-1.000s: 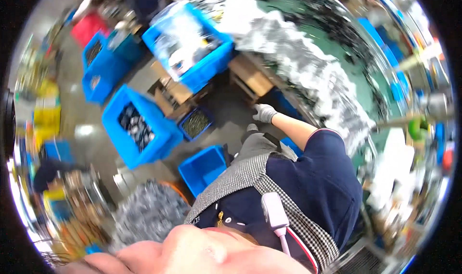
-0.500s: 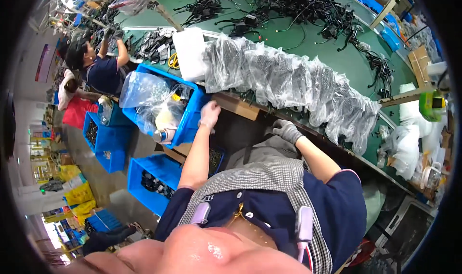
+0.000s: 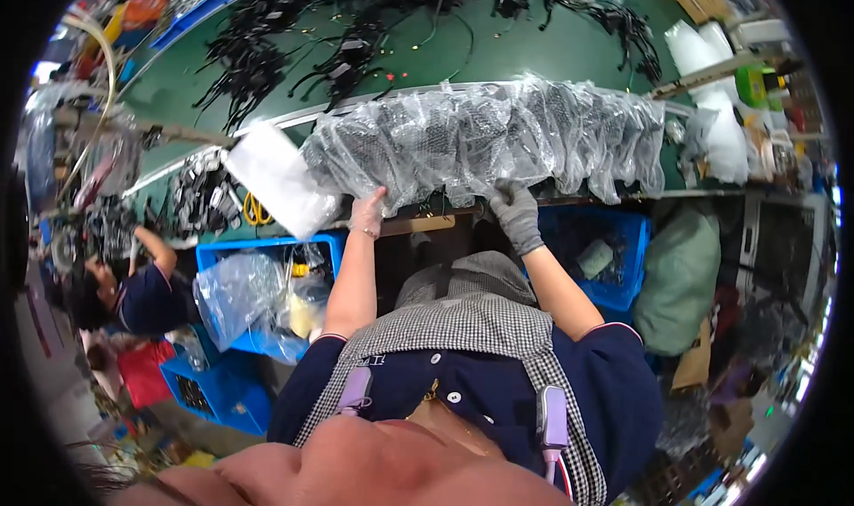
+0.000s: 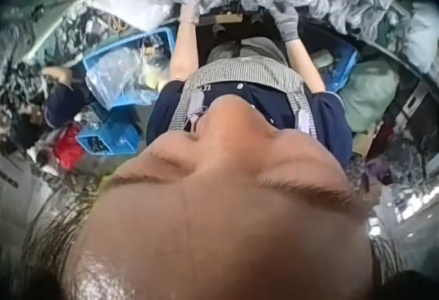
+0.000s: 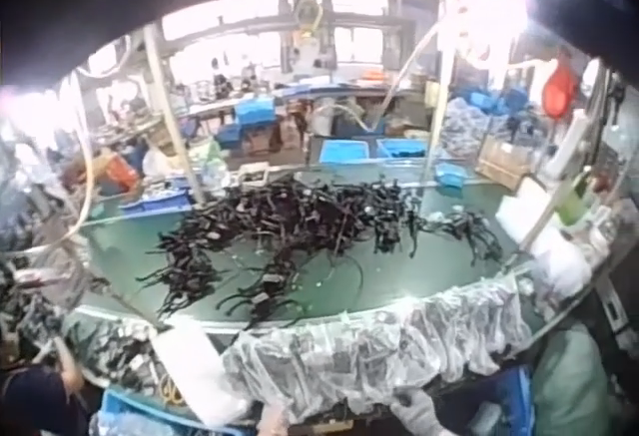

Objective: Packaging cable harnesses into plastic bags and placing them into sorting bins.

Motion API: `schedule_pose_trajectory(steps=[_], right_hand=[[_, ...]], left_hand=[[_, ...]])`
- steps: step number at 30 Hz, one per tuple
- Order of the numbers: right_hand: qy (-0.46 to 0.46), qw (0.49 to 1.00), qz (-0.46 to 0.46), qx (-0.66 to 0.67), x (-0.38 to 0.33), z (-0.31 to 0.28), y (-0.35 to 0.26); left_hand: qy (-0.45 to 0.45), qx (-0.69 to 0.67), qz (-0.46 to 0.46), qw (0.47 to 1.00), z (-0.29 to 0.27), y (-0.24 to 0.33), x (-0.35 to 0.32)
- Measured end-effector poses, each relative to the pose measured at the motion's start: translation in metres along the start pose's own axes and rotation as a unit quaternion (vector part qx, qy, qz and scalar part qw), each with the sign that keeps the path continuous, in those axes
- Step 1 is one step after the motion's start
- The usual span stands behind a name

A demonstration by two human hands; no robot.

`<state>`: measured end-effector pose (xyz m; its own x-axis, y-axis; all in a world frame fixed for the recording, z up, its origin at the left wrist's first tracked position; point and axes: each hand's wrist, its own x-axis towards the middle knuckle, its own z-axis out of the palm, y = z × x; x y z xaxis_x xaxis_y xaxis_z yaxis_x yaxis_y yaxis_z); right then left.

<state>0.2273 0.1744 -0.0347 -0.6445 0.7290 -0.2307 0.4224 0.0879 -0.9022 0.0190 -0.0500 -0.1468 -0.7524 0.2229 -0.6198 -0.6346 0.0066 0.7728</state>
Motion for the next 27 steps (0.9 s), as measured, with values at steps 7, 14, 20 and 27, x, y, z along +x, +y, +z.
schedule_pose_trajectory(steps=[7, 14, 20, 27], right_hand=[[0.025, 0.928, 0.08, -0.362, 0.05, 0.057, -0.007], [0.088, 0.948, -0.004, -0.304, 0.038, 0.052, 0.005], [0.122, 0.964, 0.11, -0.207, 0.019, 0.045, 0.039], [0.002, 0.939, 0.176, -0.295, 0.041, 0.092, 0.0]], left_hand=[[-0.126, 0.007, -0.031, 0.992, -0.008, 0.01, 0.015], [-0.091, -0.158, -0.011, 0.983, 0.017, 0.028, -0.004], [-0.101, -0.148, -0.066, 0.982, 0.014, 0.031, 0.0], [-0.17, -0.203, -0.092, 0.96, 0.0, 0.021, 0.011]])
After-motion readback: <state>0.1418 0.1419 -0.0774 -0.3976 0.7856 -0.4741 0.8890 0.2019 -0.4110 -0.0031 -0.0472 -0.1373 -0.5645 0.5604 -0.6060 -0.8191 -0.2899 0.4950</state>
